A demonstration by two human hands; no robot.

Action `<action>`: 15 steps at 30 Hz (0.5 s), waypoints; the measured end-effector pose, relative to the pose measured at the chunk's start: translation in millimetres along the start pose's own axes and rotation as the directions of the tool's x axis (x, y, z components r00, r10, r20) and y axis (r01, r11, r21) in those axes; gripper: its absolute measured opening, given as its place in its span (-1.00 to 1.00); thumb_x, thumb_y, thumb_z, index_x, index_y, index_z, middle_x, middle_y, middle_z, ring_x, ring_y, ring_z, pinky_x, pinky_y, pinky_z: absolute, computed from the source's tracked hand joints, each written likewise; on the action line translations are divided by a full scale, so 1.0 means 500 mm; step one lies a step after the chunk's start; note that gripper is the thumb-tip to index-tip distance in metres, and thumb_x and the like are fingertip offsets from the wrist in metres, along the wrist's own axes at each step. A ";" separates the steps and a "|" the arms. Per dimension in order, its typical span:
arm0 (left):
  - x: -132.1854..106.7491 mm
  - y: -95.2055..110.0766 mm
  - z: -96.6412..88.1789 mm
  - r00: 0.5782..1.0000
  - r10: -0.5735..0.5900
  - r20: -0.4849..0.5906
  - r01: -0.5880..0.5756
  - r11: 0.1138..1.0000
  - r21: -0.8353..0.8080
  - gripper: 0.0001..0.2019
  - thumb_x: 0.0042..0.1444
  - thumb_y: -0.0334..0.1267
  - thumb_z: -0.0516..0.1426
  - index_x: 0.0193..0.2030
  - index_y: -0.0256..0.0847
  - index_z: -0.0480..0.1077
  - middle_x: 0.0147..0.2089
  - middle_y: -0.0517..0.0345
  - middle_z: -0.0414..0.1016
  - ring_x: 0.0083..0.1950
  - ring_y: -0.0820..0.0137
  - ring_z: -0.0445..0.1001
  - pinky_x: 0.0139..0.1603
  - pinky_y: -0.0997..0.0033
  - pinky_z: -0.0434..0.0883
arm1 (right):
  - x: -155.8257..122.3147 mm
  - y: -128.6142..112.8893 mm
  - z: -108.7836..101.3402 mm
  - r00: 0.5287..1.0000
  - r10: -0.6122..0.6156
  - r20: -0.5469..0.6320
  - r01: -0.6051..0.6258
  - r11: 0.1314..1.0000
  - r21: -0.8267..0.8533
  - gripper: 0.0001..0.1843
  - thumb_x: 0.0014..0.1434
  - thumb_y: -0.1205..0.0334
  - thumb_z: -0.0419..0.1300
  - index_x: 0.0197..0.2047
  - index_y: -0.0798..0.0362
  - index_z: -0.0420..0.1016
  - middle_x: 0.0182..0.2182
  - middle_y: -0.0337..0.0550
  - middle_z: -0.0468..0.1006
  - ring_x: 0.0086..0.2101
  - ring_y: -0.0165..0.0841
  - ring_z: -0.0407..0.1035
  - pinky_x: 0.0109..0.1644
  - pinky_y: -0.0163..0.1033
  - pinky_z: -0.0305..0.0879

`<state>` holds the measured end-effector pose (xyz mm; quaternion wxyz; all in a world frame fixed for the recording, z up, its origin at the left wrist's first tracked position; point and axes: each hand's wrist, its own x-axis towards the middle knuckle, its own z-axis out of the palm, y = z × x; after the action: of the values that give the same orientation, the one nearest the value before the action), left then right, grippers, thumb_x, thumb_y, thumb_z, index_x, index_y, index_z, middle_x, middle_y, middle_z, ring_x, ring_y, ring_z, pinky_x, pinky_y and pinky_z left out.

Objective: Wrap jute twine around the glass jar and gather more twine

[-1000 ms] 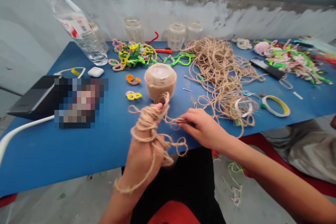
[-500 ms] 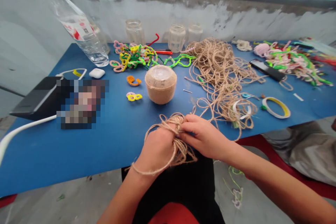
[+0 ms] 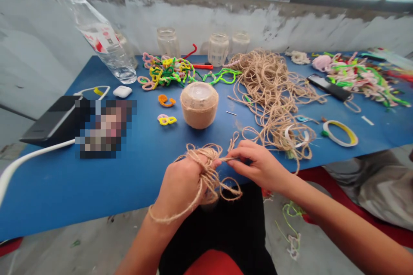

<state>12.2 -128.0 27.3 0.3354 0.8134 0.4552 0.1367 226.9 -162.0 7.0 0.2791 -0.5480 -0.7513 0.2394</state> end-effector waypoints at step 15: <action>0.009 -0.031 0.007 0.936 -0.346 -0.071 0.277 0.844 -0.459 -0.59 0.25 0.14 0.11 -0.23 -0.20 0.46 -0.33 0.25 0.50 -0.31 0.49 0.38 -0.24 0.52 0.31 | -0.020 -0.013 0.063 0.943 0.095 -0.319 -0.061 0.991 0.115 -0.82 0.26 0.18 0.21 -0.07 -0.05 0.55 -0.03 -0.13 0.58 0.04 -0.31 0.45 0.22 -0.06 0.36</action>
<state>6.4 -120.3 13.9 0.4934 0.6182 0.5624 0.2408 203.3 -174.9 -13.3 0.4172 -0.5939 -0.6595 0.1956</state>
